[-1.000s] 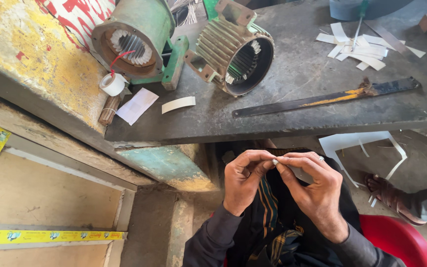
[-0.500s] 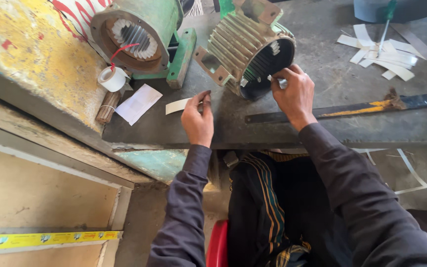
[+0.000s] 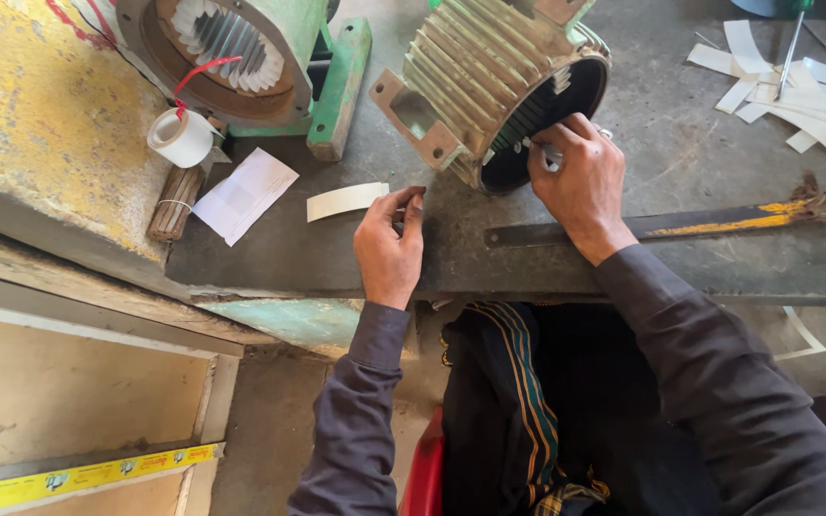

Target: The person works on a disassembled electric motor, cutting small white strips of material on the workbench and inserting them into the motor's stator slots. The person handles the motor housing and the white strips repeatedly.

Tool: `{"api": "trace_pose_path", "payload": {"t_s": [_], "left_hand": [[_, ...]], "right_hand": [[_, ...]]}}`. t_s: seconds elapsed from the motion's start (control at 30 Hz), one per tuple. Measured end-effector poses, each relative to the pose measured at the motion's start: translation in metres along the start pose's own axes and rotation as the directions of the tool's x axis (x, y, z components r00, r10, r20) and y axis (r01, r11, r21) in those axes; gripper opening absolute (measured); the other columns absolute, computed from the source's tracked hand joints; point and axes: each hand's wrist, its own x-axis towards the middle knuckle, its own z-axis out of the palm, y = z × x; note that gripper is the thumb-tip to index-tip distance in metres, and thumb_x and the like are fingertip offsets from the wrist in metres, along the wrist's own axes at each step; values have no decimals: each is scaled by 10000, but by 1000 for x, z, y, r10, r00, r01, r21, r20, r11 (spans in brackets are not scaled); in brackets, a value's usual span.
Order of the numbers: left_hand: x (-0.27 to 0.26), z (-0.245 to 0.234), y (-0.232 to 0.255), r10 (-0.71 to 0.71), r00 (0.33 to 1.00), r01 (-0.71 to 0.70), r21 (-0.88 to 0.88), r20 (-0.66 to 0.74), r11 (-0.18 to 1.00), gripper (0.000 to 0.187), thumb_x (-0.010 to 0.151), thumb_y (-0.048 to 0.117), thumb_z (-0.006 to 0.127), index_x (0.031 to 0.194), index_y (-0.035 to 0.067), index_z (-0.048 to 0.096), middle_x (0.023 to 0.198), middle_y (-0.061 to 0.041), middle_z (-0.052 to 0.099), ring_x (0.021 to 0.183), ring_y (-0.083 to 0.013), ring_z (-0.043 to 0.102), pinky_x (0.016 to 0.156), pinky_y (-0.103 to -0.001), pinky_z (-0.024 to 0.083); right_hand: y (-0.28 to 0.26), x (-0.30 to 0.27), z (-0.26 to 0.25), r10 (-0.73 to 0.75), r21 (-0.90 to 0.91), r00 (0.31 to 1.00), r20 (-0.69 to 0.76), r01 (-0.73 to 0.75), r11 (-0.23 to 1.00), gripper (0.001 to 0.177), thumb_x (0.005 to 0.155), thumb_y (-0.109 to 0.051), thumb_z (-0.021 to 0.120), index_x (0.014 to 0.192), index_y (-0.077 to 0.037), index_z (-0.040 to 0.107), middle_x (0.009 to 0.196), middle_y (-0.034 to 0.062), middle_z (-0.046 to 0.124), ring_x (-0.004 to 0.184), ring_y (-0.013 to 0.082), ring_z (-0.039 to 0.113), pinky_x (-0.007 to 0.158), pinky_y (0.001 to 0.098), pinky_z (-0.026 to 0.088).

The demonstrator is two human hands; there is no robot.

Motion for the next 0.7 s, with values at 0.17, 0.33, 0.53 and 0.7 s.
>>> {"api": "trace_pose_path", "payload": {"t_s": [0.17, 0.33, 0.53, 0.7], "left_hand": [[0, -1, 3, 29, 1000, -29, 2, 11, 1000, 172, 982, 200, 685, 1073, 78, 764, 963, -86, 738, 788, -201, 715, 697, -325, 542], [1, -1, 4, 5, 1000, -6, 23, 27, 1000, 164, 976, 200, 686, 1060, 84, 766, 956, -82, 739, 749, -216, 699, 691, -330, 546], [0, -1, 5, 39, 999, -40, 47, 30, 998, 151, 976, 188, 678, 1051, 91, 765, 973, -80, 745, 786, -230, 709, 720, -339, 549], [1, -2, 6, 46, 998, -48, 57, 40, 997, 147, 977, 190, 680, 1051, 94, 763, 979, -83, 744, 819, -248, 717, 725, -348, 547]], "right_hand": [[-1, 1, 1, -23, -23, 1000, -3, 23, 999, 72, 897, -93, 763, 961, -62, 769, 1007, 84, 701, 915, 319, 690, 801, 423, 538], [-4, -1, 8, 54, -86, 999, 0, -53, 995, 63, 897, -113, 763, 941, -67, 769, 956, 108, 674, 870, 339, 679, 766, 436, 530], [-16, -6, 15, 92, -144, 996, -20, -94, 985, 61, 903, -103, 747, 937, -52, 748, 969, 119, 654, 888, 355, 666, 761, 448, 527], [-16, -6, 13, 4, -174, 1000, 6, -2, 985, 95, 894, -96, 735, 976, -48, 740, 1013, 114, 646, 932, 354, 662, 777, 447, 531]]}}
